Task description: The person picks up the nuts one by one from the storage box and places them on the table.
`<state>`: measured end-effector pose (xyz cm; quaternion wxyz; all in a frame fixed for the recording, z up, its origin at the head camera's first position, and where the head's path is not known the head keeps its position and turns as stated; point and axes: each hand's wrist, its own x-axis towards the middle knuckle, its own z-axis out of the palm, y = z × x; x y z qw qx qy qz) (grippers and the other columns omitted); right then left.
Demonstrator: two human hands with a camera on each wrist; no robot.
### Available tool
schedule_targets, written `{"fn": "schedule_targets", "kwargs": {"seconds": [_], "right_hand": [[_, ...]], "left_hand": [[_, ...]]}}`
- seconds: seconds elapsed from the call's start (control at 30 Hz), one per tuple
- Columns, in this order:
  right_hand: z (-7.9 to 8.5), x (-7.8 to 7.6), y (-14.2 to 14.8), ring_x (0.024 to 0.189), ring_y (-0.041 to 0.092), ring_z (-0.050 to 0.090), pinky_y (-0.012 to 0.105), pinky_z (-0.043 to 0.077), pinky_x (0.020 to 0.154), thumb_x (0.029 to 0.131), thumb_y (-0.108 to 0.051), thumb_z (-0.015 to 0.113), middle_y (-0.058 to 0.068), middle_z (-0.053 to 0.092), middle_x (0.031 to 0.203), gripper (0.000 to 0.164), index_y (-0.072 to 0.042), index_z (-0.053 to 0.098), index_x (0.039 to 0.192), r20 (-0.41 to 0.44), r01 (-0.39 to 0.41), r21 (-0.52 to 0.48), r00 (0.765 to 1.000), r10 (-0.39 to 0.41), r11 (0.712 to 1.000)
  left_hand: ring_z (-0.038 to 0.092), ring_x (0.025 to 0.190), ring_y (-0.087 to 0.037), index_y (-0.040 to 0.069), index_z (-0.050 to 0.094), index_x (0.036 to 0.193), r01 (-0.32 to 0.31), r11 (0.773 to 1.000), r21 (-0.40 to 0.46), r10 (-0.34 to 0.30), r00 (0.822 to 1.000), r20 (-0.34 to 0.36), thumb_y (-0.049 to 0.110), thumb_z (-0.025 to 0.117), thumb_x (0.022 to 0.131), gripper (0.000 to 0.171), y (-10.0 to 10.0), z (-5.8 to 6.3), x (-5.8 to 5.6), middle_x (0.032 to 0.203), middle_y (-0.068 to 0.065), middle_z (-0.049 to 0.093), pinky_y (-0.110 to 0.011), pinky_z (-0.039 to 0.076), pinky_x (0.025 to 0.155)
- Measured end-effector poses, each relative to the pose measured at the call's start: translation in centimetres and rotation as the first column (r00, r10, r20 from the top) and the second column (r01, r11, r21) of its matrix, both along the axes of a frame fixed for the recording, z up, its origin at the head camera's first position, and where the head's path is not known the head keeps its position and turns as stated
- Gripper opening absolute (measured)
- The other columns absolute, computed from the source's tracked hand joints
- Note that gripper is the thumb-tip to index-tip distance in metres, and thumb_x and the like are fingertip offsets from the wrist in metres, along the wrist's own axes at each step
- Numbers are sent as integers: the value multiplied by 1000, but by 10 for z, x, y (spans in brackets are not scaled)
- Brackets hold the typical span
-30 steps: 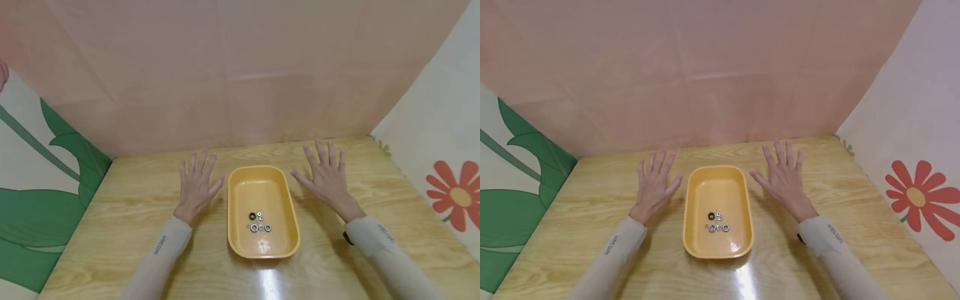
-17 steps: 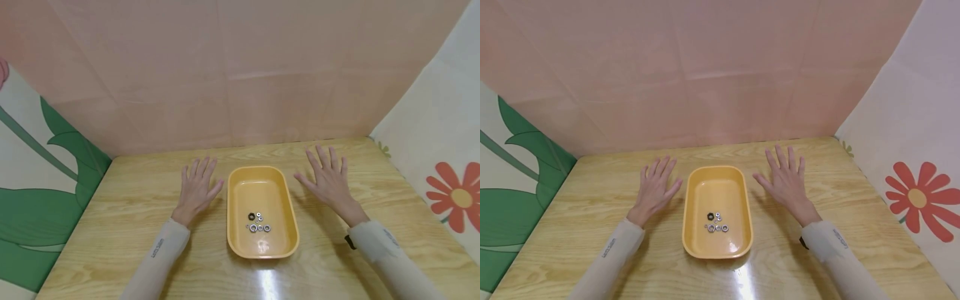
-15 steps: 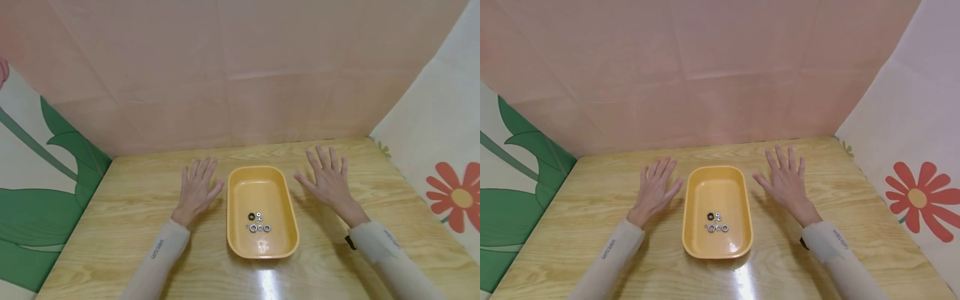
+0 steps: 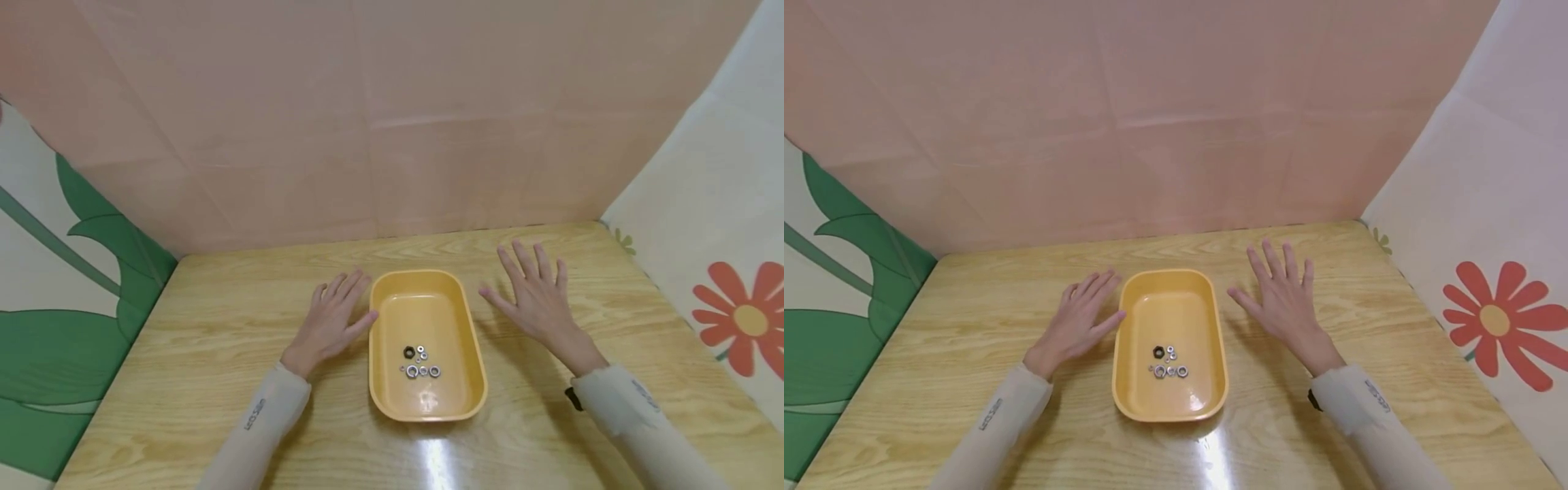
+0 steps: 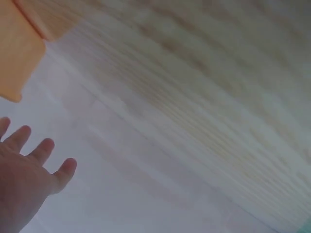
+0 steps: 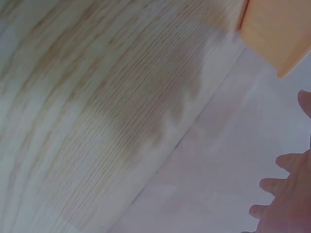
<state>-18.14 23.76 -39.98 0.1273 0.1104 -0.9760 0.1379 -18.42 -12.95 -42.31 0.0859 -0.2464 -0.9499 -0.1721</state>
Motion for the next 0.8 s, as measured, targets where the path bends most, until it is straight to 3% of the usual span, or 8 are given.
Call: {"fn": "schedule_targets", "kwargs": {"seconds": [0.47,0.8], "right_hand": [[4,10,-3,150,48,9,76,2,110,94,-60,53,18,18,165,84,-14,24,158,12,-27,-7,1000,27,1000],[5,14,-4,150,47,10,76,2,111,95,-61,53,17,16,165,85,-17,20,160,-7,-40,-13,999,40,999]], "left_hand": [[31,147,-35,20,31,156,64,998,-21,-62,993,99,60,42,99,70,9,2,14,163,-10,29,-62,27,114],[24,151,-34,22,31,156,55,998,-37,-49,988,148,62,41,99,70,14,5,19,165,-12,22,-61,24,116]]}}
